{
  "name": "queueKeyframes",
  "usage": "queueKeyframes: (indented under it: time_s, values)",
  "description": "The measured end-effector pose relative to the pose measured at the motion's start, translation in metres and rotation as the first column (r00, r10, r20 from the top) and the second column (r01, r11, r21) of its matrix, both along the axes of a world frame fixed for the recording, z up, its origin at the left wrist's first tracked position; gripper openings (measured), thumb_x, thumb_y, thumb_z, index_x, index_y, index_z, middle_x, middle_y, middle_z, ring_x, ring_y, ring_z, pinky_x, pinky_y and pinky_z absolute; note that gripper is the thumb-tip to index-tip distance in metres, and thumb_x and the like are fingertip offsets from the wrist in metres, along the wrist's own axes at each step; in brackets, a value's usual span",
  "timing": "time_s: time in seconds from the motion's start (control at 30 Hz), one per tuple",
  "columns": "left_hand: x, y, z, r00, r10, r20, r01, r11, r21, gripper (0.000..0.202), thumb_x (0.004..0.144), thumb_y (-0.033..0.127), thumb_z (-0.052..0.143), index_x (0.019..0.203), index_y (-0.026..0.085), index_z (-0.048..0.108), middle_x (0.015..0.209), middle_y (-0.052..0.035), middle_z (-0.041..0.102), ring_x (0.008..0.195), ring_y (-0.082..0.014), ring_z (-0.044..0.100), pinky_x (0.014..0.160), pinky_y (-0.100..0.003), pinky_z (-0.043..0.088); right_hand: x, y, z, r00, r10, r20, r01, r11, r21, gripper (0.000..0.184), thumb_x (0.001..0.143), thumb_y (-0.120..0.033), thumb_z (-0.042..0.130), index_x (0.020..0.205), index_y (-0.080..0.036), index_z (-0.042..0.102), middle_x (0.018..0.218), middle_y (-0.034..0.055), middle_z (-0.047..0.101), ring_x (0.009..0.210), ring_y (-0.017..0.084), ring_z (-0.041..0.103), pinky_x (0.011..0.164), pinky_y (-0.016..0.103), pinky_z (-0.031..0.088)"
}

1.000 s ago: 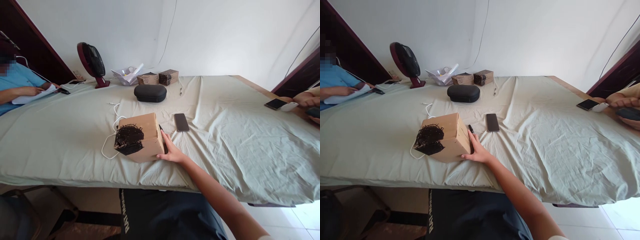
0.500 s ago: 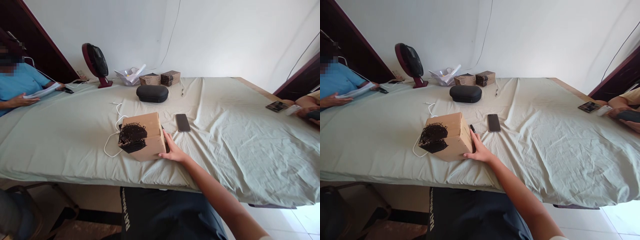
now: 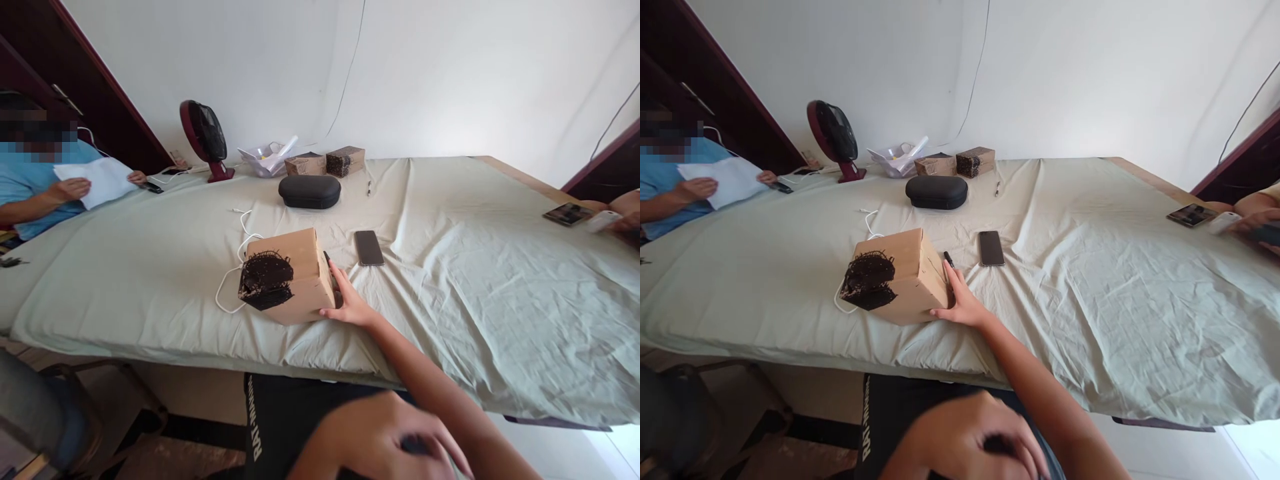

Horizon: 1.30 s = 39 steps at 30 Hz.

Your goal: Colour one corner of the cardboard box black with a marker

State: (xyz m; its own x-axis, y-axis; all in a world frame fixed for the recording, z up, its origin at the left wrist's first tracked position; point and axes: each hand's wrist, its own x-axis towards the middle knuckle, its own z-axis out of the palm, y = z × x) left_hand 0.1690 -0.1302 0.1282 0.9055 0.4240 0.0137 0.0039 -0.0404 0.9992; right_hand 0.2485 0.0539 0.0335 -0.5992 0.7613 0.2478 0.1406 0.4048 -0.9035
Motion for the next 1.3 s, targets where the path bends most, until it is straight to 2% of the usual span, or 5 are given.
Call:
queueKeyframes:
  time_s: [0.17,0.27,0.37,0.63,1.3]
  values:
    - [-0.1,0.024,0.033,0.467,0.773,0.43,-0.859,0.512,0.014,0.02,0.101,0.04,0.07,0.096,0.021,0.073,0.066,-0.0003,0.07,0.061,-0.0151,0.064,0.064,-0.027,0.051,0.001,-0.001,0.004,0.999,-0.013,-0.034,0.013,1.0,-0.009,0.142,0.074,-0.073,0.087,0.179,-0.027,0.003,0.17,0.0227,0.027,0.16,0.046,0.029,0.125,0.065,0.038]
    - [-0.147,0.043,0.036,-0.139,0.713,0.688,-0.988,-0.054,-0.144,0.011,0.089,0.031,0.075,0.088,0.021,0.07,0.06,0.0035,0.059,0.059,-0.0134,0.054,0.062,-0.026,0.047,0.002,-0.001,0.003,0.998,-0.022,-0.065,0.02,0.999,-0.035,0.139,0.074,-0.074,0.087,0.179,-0.028,0.008,0.169,0.0225,0.029,0.159,0.045,0.03,0.125,0.065,0.039]
    - [-0.166,0.061,0.013,-0.388,0.712,0.585,-0.922,-0.311,-0.232,0.03,0.074,0.035,0.084,0.099,0.021,0.073,0.09,-0.0021,0.07,0.085,-0.0167,0.064,0.073,-0.027,0.05,0.004,0.0,-0.001,0.993,-0.021,-0.117,0.017,0.999,-0.034,0.133,0.075,-0.076,0.086,0.178,-0.032,0.015,0.168,0.0198,0.032,0.159,0.044,0.031,0.126,0.065,0.037]
    - [-0.148,0.076,-0.039,-0.196,0.852,0.486,-0.973,-0.106,-0.207,0.072,0.088,0.057,0.077,0.151,0.029,0.057,0.163,-0.0131,0.053,0.154,-0.0367,0.05,0.119,-0.05,0.051,0.011,0.004,-0.004,0.967,0.006,-0.253,-0.018,0.999,-0.047,0.111,0.081,-0.074,0.082,0.172,-0.034,0.033,0.168,0.0142,0.037,0.16,0.04,0.034,0.13,0.06,0.033]
    - [-0.146,0.059,-0.018,-0.116,0.799,0.59,-0.799,-0.428,0.422,0.021,0.098,0.043,0.074,0.102,0.023,0.069,0.142,-0.012,0.053,0.135,-0.0289,0.058,0.115,-0.047,0.05,0.009,0.0,0.006,0.962,0.0,-0.274,-0.063,0.973,-0.22,0.1,0.075,-0.08,0.081,0.156,-0.028,0.057,0.161,0.0135,0.059,0.149,0.042,0.054,0.123,0.061,0.044]
